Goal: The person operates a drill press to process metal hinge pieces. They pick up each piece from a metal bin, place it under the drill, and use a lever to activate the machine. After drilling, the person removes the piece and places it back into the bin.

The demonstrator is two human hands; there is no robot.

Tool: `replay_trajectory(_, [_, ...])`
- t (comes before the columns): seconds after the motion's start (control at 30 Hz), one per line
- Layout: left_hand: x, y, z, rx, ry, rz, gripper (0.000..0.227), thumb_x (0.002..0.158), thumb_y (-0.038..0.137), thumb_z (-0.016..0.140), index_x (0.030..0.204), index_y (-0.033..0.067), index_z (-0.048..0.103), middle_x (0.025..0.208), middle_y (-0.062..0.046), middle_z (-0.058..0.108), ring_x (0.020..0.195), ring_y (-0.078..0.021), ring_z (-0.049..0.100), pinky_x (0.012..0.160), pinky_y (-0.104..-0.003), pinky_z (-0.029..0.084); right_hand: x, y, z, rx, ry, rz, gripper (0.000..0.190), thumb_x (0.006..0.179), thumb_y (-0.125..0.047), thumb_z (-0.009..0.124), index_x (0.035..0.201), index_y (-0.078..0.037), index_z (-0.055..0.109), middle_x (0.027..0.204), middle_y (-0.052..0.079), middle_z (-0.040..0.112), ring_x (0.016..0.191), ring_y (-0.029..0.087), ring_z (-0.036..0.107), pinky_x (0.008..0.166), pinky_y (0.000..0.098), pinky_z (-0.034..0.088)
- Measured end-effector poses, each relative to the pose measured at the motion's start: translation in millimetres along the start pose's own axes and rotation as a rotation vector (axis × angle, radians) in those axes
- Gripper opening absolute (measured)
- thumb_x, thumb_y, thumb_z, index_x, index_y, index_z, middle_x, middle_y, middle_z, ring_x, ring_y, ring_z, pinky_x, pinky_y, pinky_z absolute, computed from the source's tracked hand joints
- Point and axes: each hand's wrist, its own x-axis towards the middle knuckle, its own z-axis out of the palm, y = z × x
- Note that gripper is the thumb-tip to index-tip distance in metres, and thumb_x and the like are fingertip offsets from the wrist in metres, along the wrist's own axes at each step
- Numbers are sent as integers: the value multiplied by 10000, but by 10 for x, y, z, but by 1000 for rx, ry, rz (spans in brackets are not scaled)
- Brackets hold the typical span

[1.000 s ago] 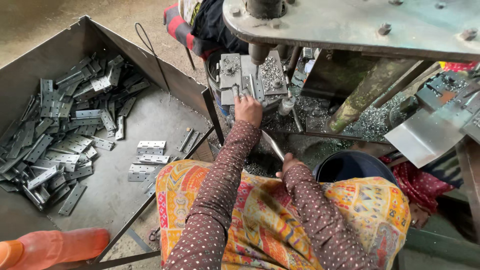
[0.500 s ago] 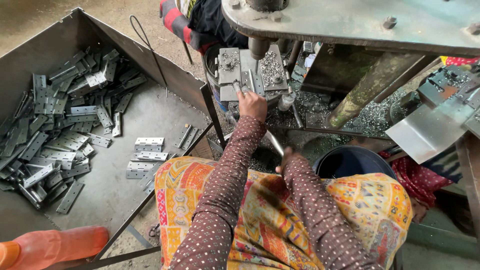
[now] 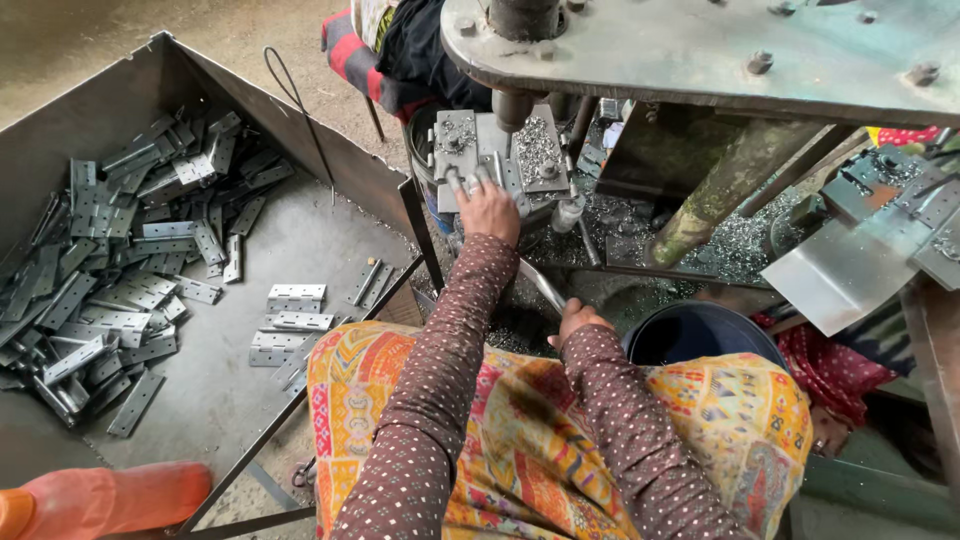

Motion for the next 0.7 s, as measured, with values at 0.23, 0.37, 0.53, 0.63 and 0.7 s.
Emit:
replay_trajectory(0.23, [6,-14,150,-53,11,-15,360,1028,289,469,1020,36,724,1412,-230,548,1309,-400,511,1149,-649,268,-56,-7,36,-20,86,-27,608,887,-398,761,1272,-51,443,1239,193,605,1167,354,644,990,444,535])
replay_trajectory(0.37, [120,56,251,41,-49,1,274,1024,182,507,1043,-3,708,1248,-236,667,1230,-412,595,1080,-598,398,-6,-3,-6,-28,51,-16,599,895,-428,743,1262,-62,444,1232,197,603,1186,343,632,1000,444,530])
replay_trajectory(0.53, [54,108,322,133,9,46,260,997,198,539,931,19,715,1152,-229,710,1110,-369,677,1034,-576,450,-14,16,28,-10,71,-30,581,914,-406,726,1274,-46,447,1226,215,616,1168,363,649,992,448,538])
replay_trajectory(0.63, [89,84,289,70,-92,63,266,1037,183,534,1028,-24,701,1122,-217,725,1019,-328,716,1059,-590,453,86,37,105,-15,59,-23,597,908,-402,733,1289,-47,441,1233,219,618,1163,360,661,992,446,549])
replay_trajectory(0.7, [139,100,274,51,9,33,363,1044,263,521,900,-12,710,1206,-272,675,1010,-350,713,1026,-574,456,209,74,230,-10,45,7,642,889,-412,749,1320,-70,419,1266,210,590,1196,351,639,1011,468,531])
